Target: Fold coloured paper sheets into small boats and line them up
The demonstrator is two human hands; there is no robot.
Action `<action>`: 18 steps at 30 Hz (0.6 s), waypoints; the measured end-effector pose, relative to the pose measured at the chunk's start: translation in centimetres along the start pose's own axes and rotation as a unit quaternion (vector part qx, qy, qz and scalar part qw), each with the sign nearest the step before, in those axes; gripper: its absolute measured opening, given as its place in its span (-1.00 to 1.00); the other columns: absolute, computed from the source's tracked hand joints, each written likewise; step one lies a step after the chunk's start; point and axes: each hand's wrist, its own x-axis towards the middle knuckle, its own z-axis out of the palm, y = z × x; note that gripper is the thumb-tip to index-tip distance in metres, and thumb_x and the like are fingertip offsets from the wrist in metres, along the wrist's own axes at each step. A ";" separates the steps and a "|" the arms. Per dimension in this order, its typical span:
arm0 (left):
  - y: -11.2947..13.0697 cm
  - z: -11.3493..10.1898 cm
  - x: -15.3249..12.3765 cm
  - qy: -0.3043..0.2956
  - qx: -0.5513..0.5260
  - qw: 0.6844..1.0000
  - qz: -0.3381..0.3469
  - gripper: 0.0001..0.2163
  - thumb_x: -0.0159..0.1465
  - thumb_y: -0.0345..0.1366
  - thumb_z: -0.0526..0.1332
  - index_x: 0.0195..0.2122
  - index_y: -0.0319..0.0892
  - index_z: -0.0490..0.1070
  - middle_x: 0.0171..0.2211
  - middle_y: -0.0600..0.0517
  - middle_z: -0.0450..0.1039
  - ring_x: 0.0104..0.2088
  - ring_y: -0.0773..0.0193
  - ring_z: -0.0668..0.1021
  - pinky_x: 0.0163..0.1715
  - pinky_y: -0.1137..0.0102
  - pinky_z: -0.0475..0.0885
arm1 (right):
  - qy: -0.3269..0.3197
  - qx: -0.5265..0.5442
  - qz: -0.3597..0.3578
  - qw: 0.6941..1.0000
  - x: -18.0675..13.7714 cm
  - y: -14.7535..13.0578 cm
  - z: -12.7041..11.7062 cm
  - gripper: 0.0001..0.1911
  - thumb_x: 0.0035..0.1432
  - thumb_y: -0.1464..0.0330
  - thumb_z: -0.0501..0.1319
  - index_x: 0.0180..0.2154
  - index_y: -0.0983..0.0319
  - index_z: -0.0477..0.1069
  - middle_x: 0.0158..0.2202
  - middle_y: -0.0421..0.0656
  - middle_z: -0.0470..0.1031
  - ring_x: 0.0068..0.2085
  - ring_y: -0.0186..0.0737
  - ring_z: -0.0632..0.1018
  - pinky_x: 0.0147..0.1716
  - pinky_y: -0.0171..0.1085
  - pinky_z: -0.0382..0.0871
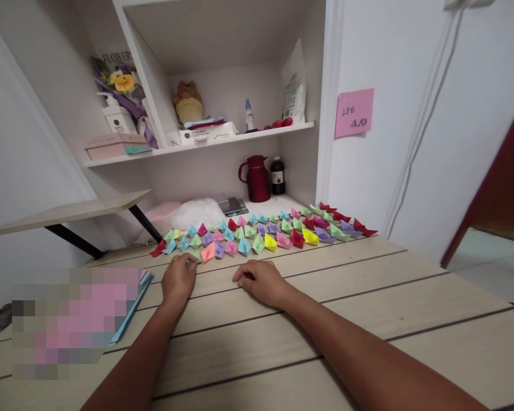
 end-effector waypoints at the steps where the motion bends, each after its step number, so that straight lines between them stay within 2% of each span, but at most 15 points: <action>1: -0.1 0.0 0.0 0.002 0.004 1.000 -0.004 -0.85 0.24 -0.33 0.10 -0.28 -0.03 0.47 -0.20 0.00 0.42 -0.27 0.17 0.52 -0.47 0.39 0.24 | 0.000 0.000 -0.001 1.000 0.0 0.0 0.0 -0.83 0.07 0.42 0.21 -0.28 0.18 0.56 -0.31 -0.17 0.57 -0.29 -0.24 0.51 -0.24 -0.30 0.32; 6: -0.3 -0.3 -0.1 0.025 0.016 0.999 -0.035 -0.76 0.23 -0.43 0.05 -0.22 -0.01 0.46 -0.13 -0.03 0.35 -0.32 0.16 0.53 -0.49 0.36 0.25 | -0.001 -0.007 -0.005 1.000 -0.1 0.0 0.0 -0.83 0.07 0.41 0.22 -0.28 0.17 0.56 -0.32 -0.18 0.56 -0.30 -0.25 0.51 -0.23 -0.30 0.32; 11: -0.1 -0.7 -0.6 0.073 0.010 0.996 -0.051 -0.68 0.18 -0.45 0.11 -0.05 -0.07 0.37 0.00 -0.13 0.23 -0.23 0.10 0.52 -0.42 0.33 0.32 | 0.000 -0.012 -0.009 1.000 -0.1 0.0 -0.1 -0.84 0.07 0.42 0.22 -0.29 0.17 0.56 -0.33 -0.18 0.56 -0.31 -0.25 0.51 -0.24 -0.30 0.32; 18: 0.0 -0.6 -0.5 0.084 -0.021 0.996 0.003 -0.72 0.24 -0.32 0.14 -0.02 -0.08 0.34 -0.06 -0.10 0.23 -0.28 0.18 0.52 -0.39 0.35 0.37 | -0.003 -0.011 -0.007 1.000 -0.1 0.1 0.0 -0.84 0.07 0.41 0.23 -0.28 0.17 0.56 -0.31 -0.18 0.56 -0.30 -0.25 0.51 -0.24 -0.30 0.32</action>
